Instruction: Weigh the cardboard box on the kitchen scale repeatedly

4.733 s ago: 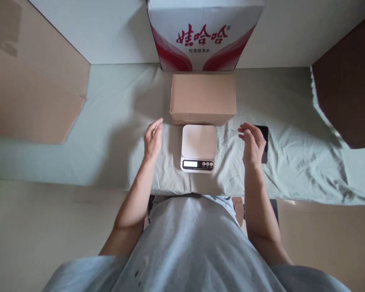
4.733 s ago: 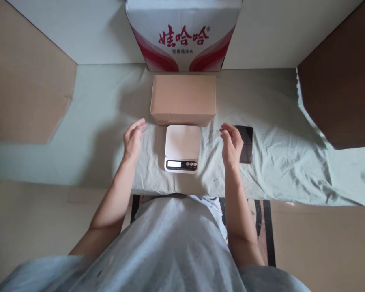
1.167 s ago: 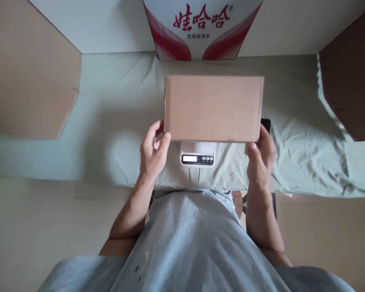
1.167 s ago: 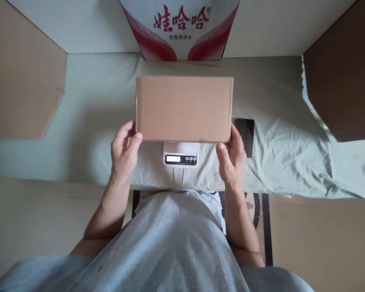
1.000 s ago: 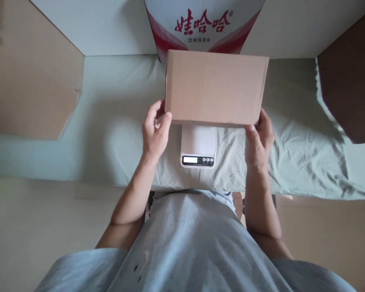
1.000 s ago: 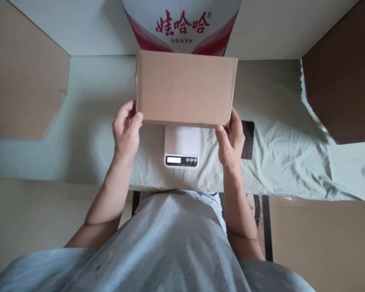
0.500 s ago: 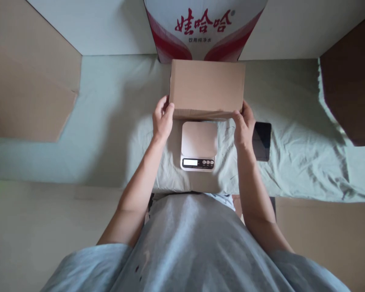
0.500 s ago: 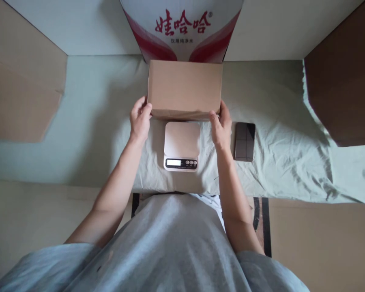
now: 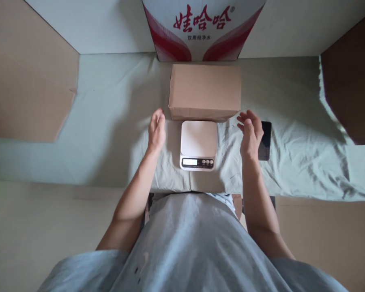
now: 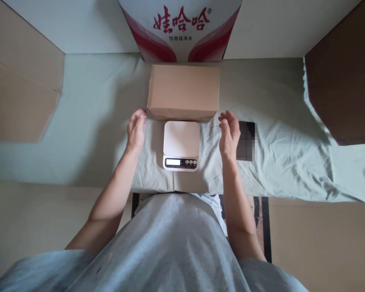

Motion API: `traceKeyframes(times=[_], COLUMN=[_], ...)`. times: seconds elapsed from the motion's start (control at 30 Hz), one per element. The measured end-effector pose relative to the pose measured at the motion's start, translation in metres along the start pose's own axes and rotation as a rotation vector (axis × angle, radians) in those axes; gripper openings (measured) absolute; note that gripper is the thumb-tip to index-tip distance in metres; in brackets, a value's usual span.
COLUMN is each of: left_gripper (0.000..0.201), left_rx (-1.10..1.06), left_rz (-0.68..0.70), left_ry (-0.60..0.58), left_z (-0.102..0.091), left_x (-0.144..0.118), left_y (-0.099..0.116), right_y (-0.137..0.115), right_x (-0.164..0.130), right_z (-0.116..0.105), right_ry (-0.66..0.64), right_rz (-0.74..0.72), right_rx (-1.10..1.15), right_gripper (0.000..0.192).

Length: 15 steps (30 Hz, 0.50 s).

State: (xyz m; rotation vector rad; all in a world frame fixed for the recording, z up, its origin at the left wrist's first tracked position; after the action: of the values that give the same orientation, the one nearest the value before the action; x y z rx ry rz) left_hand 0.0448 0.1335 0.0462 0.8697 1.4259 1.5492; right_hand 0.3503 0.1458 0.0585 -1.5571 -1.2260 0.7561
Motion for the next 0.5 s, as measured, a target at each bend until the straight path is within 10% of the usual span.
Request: traceKeyframes(times=[0.5], left_gripper=[0.047], left_rx=[0.012], left_rz=[-0.048], left_ry=[-0.005], left_z=[-0.017], left_x=[-0.056], left_y=[-0.019], right_y=[0.007], right_x=[-0.033], right_z=[-0.011], right_ry=[0.024], right_rz=[0.077], right_rx=[0.018], right_gripper=[0.038])
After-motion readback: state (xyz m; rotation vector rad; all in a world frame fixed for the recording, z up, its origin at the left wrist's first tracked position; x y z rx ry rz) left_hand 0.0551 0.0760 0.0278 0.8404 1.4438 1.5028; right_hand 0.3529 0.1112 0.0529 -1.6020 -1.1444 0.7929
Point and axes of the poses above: each hand's wrist, its own x-axis towards the middle knuckle, its own z-axis out of the palm, y = z × x, the point moved 1 cm from there along x, towards the middle knuckle, and after that the axes turned 14 degrees about -x, right-handed, at the moved point
